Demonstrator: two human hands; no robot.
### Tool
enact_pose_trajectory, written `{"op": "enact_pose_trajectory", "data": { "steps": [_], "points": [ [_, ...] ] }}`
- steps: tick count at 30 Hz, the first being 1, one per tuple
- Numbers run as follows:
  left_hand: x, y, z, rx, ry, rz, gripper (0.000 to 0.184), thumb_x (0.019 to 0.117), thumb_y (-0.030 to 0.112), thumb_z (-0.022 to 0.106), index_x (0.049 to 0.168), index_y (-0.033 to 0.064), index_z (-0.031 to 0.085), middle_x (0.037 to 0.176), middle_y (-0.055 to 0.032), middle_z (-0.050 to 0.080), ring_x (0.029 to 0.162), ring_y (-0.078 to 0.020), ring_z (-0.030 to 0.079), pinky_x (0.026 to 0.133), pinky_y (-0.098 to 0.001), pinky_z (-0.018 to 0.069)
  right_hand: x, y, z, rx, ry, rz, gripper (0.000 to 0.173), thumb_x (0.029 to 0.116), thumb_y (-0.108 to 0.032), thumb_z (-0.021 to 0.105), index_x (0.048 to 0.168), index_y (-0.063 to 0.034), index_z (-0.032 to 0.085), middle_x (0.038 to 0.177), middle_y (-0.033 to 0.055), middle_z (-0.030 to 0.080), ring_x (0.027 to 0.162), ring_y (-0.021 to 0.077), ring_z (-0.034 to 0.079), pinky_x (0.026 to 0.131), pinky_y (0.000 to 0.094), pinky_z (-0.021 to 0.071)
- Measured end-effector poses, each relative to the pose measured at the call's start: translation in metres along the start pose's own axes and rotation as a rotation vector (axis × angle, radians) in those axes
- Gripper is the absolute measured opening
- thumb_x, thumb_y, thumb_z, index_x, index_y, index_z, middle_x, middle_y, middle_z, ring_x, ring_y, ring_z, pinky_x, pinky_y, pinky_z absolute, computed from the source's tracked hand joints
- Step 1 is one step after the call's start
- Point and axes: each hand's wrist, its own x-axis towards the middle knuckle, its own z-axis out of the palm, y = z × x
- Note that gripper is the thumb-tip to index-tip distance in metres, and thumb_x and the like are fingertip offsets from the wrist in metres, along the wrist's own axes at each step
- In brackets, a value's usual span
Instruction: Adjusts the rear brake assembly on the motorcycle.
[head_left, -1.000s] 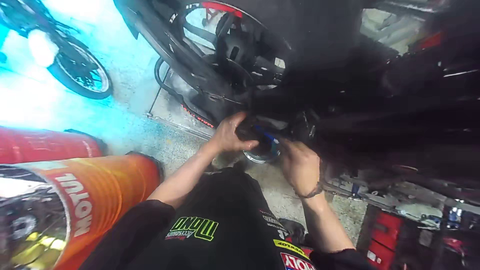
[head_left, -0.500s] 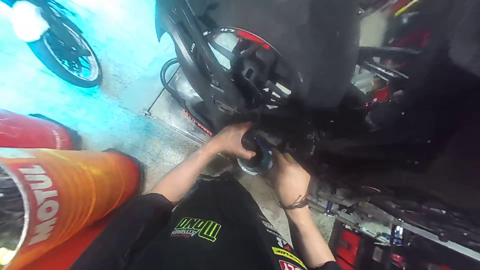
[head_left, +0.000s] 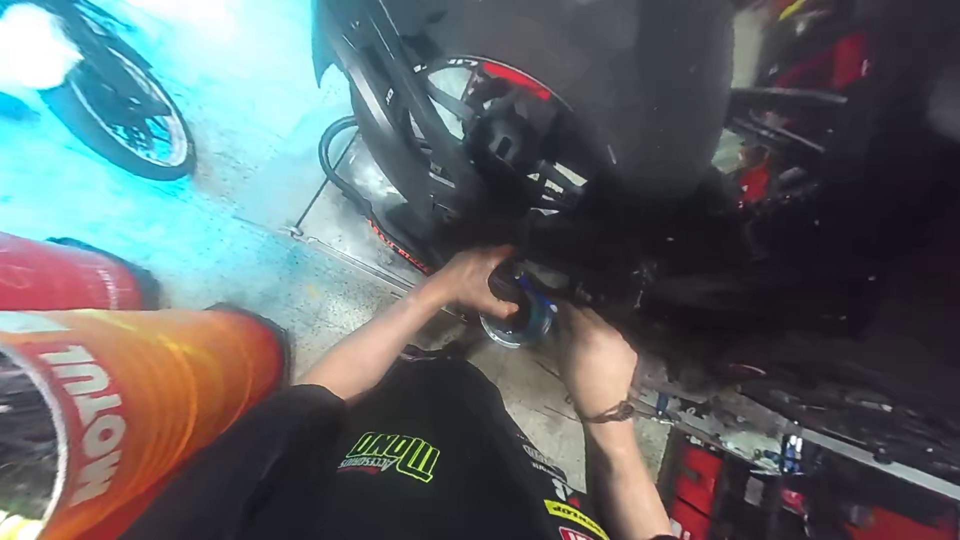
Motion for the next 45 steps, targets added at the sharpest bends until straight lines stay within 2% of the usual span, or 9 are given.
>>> {"op": "enact_pose_trajectory", "data": {
  "steps": [3,6,18,23,27,33,37,42,45],
  "points": [
    [-0.001,-0.001,0.007,-0.003,-0.021,0.022,0.1,0.0646,0.069,0.079,0.147,0.0177,0.052,0.13,-0.0061,0.068,0.12,-0.0181,0.065,0.1,-0.0494,0.0548,0.005,-0.01,0.011,0.037,0.024,0.001,0.025,0.1037,-0.028,0.052,0.108,-0.019,0.075,0.1,0.0069,0.075,0.081,0.0288,0.073,0.061,0.0529,0.0566],
    [-0.001,-0.001,0.003,0.0,-0.008,0.043,0.101,0.0652,0.071,0.078,0.147,0.0167,0.052,0.133,-0.0056,0.067,0.123,-0.0165,0.063,0.103,-0.0473,0.0537,-0.007,0.001,0.006,0.054,-0.009,0.033,0.029,0.1056,-0.031,0.049,0.121,-0.0255,0.073,0.104,0.004,0.074,0.082,0.027,0.073,0.062,0.0524,0.0575],
    [-0.005,-0.001,0.011,-0.02,0.02,0.024,0.101,0.0659,0.065,0.081,0.146,0.011,0.052,0.13,-0.0102,0.067,0.121,-0.0194,0.064,0.103,-0.047,0.0539,0.011,0.002,0.024,0.123,0.01,-0.026,0.026,0.1039,-0.029,0.051,0.108,-0.0197,0.075,0.102,0.0074,0.075,0.082,0.0307,0.073,0.062,0.0569,0.0568],
    [-0.003,-0.002,0.008,-0.051,0.035,0.029,0.1,0.0656,0.064,0.081,0.146,0.0121,0.053,0.134,-0.0083,0.066,0.125,-0.0176,0.062,0.106,-0.0461,0.0519,-0.024,0.058,0.03,0.124,0.025,0.037,0.029,0.1048,-0.03,0.052,0.12,-0.0204,0.075,0.105,0.0087,0.076,0.086,0.0312,0.074,0.067,0.0575,0.0576],
    [-0.005,0.001,0.008,-0.055,0.029,0.015,0.097,0.0658,0.063,0.081,0.144,0.0131,0.054,0.13,-0.0068,0.067,0.121,-0.0163,0.063,0.104,-0.0454,0.0536,-0.021,0.052,0.04,0.397,0.075,-0.089,0.028,0.1041,-0.028,0.053,0.117,-0.0188,0.076,0.1,0.0032,0.076,0.087,0.0198,0.073,0.076,0.0472,0.0603],
    [-0.003,0.005,0.006,-0.017,0.018,-0.002,0.098,0.0667,0.062,0.083,0.146,0.0144,0.052,0.133,-0.0063,0.066,0.123,-0.0157,0.063,0.105,-0.0459,0.0532,-0.011,0.058,0.078,0.473,0.113,-0.043,0.028,0.1038,-0.03,0.054,0.115,-0.0163,0.076,0.101,0.0055,0.077,0.09,0.0215,0.074,0.079,0.0497,0.0607],
    [-0.004,0.003,0.011,-0.019,0.057,0.006,0.096,0.0678,0.063,0.082,0.145,0.0143,0.052,0.134,-0.0069,0.066,0.125,-0.017,0.062,0.106,-0.0466,0.0524,-0.014,0.06,0.083,0.819,0.158,-0.05,0.027,0.1049,-0.025,0.055,0.115,-0.0102,0.075,0.088,-0.0001,0.074,0.074,0.0062,0.069,0.071,0.0297,0.0608],
    [-0.008,0.008,0.007,-0.025,0.014,-0.03,0.093,0.0699,0.059,0.083,0.146,0.0168,0.051,0.134,-0.0055,0.065,0.124,-0.0149,0.062,0.106,-0.0453,0.0527,0.001,0.04,0.107,0.936,0.082,-0.039,0.029,0.105,-0.027,0.053,0.103,-0.0093,0.075,0.08,-0.0003,0.071,0.07,0.0075,0.067,0.07,0.0323,0.0596],
    [-0.008,0.007,0.013,-0.045,0.048,-0.021,0.092,0.0688,0.057,0.084,0.144,0.0139,0.053,0.132,-0.0066,0.066,0.122,-0.0152,0.063,0.105,-0.0443,0.0533,-0.013,0.059,0.102,0.995,0.018,-0.011,0.028,0.1055,-0.027,0.053,0.111,-0.0105,0.075,0.079,-0.0017,0.07,0.067,0.0065,0.065,0.065,0.0298,0.0583]
  ]
}}
